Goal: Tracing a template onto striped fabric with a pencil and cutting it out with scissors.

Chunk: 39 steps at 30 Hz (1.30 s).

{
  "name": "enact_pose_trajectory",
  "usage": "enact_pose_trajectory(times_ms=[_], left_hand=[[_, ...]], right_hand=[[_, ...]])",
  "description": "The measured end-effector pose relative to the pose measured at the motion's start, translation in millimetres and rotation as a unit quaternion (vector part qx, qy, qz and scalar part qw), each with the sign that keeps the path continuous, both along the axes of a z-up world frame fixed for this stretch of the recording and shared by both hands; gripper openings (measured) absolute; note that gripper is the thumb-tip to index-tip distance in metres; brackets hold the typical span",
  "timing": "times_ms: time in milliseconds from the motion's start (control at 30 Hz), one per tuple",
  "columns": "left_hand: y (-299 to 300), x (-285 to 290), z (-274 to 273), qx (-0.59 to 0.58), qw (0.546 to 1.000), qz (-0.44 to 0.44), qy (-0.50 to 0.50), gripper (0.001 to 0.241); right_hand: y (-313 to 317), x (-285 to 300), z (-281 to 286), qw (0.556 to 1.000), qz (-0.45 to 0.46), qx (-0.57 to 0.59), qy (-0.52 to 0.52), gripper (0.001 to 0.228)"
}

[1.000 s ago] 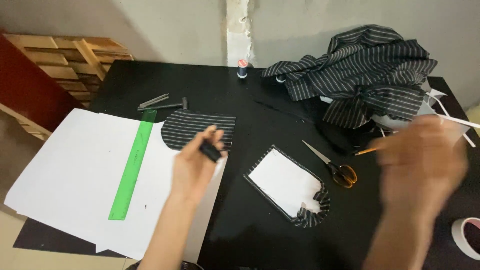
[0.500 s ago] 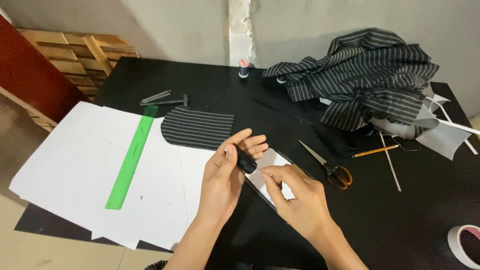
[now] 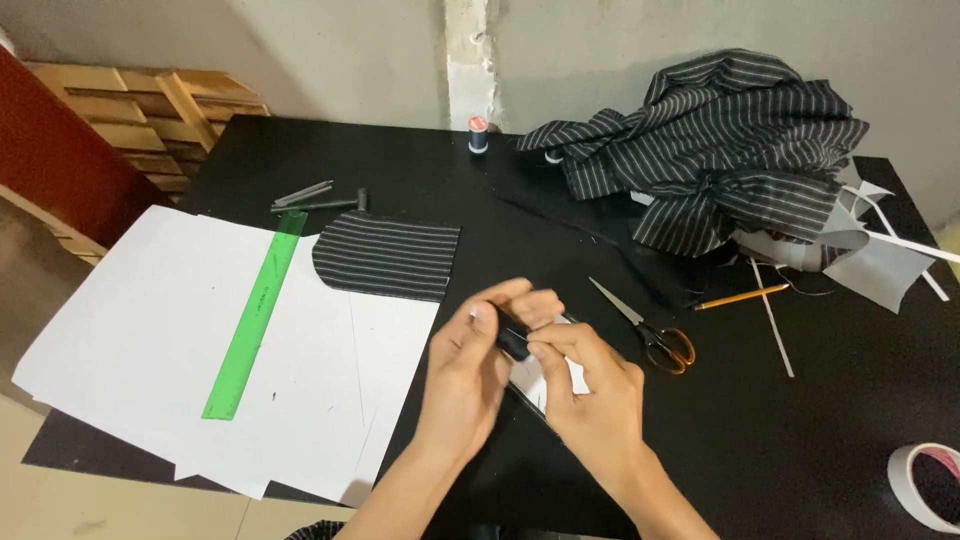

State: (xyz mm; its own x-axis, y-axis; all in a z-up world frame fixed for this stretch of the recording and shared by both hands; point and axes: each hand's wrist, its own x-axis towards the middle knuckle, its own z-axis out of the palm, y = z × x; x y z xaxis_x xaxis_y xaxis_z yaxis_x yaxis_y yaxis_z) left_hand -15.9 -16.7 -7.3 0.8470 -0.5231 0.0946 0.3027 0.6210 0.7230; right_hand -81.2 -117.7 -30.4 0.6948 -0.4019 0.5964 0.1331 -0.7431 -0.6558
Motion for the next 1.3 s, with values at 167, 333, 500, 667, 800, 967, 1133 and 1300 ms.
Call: enact_pose_trajectory(times_ms=[167,333,500,667,800,967,1133,1300], left_hand=[[-1,22,1,0.131,0.991,0.013,0.005,0.043],[-5,135,20,0.205,0.961,0.144,-0.116,0.063],[-59,295,-56,0.480,0.774,0.236,-0.339,0.018],[-88,347,-112,0.715,0.550,0.061,-0.426,0.005],[-106,389,-146,0.658,0.620,0.085,-0.418,0.010],[-103,387,-133,0.588,0.699,0.121,-0.388,0.016],[-96,378,-133,0.590,0.706,0.125,-0.371,0.025],[-87,358,-115,0.538,0.699,0.091,-0.462,0.024]], right_hand=[[-12,4,26,0.973,0.084,0.185,0.113,0.041],[-54,7,14,0.993,0.050,0.074,0.076,0.023],[-74,-6,8,0.987,0.044,0.148,0.041,0.050],[-104,-30,-16,0.986,0.006,0.128,0.104,0.041],[-116,-44,-22,0.963,-0.071,0.200,0.165,0.032],[-114,-35,-26,0.965,-0.070,0.189,0.165,0.028],[-104,-14,-52,0.958,-0.087,0.140,0.234,0.026],[-90,-8,-107,0.864,-0.077,-0.119,0.483,0.105]])
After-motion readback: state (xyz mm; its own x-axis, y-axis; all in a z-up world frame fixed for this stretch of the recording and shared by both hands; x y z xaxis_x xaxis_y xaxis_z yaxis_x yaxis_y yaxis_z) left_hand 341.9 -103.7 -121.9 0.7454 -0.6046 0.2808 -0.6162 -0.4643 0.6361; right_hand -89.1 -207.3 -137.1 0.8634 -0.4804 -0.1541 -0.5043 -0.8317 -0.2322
